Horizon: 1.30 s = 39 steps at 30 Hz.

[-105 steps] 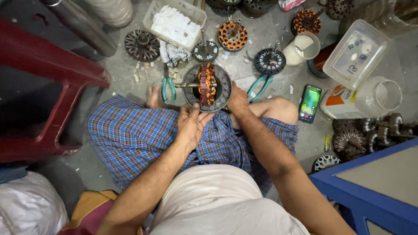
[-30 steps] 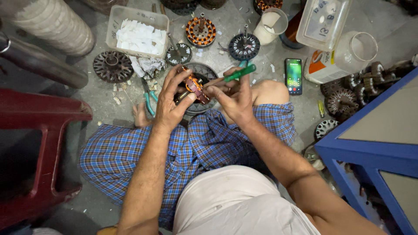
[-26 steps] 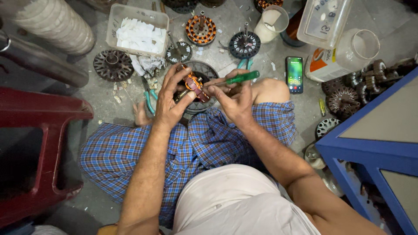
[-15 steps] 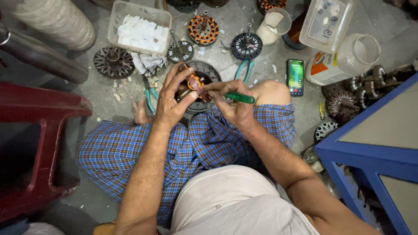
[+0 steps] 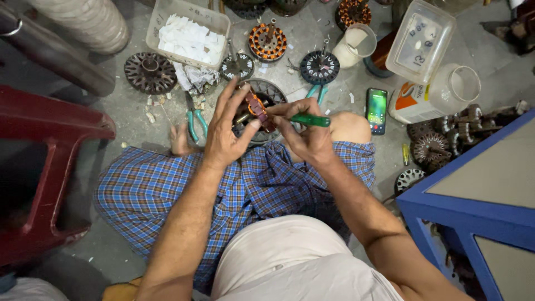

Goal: The person sits on the floor and works on a motor stator, using a screwdriver to adjust components and scissors to trim wires. They handle multiple stators, placing some aside and continuing to manipulate the primary unit with tools.

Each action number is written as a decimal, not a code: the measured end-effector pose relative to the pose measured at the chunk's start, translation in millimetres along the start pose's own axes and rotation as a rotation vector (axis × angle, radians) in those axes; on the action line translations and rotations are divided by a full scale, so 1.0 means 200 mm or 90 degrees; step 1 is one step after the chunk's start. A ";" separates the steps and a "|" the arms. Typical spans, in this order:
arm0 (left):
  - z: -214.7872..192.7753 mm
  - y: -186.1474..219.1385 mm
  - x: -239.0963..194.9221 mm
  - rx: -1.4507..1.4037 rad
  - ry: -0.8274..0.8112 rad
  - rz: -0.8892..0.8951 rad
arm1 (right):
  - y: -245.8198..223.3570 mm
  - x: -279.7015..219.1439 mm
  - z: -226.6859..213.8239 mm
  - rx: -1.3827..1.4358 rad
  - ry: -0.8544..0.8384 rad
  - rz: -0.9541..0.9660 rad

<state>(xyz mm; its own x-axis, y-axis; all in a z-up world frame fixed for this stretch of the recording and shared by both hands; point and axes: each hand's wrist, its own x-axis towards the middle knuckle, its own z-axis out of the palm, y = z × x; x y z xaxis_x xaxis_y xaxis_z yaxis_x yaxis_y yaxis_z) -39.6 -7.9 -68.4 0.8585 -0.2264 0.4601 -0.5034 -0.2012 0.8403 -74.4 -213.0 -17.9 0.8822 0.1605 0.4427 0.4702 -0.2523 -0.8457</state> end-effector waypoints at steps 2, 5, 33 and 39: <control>0.02 -0.01 -0.01 0.029 0.061 0.061 | -0.01 0.00 -0.01 -0.009 0.006 -0.017; 0.03 -0.03 -0.02 0.013 0.068 0.062 | -0.02 0.01 0.00 -0.042 0.020 -0.009; -0.05 0.11 0.10 0.280 -0.027 0.255 | 0.12 0.05 0.02 -0.044 0.039 -0.045; -0.01 0.13 0.07 0.320 0.011 0.245 | 0.09 0.11 -0.04 -0.089 -0.047 0.011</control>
<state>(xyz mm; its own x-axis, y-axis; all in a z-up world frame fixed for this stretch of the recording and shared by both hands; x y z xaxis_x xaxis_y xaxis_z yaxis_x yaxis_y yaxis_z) -40.1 -14.2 -38.3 0.6059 -0.3574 0.7107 -0.7574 -0.5323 0.3781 -46.1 -222.3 -20.8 0.8883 0.2229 0.4015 0.4585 -0.3846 -0.8012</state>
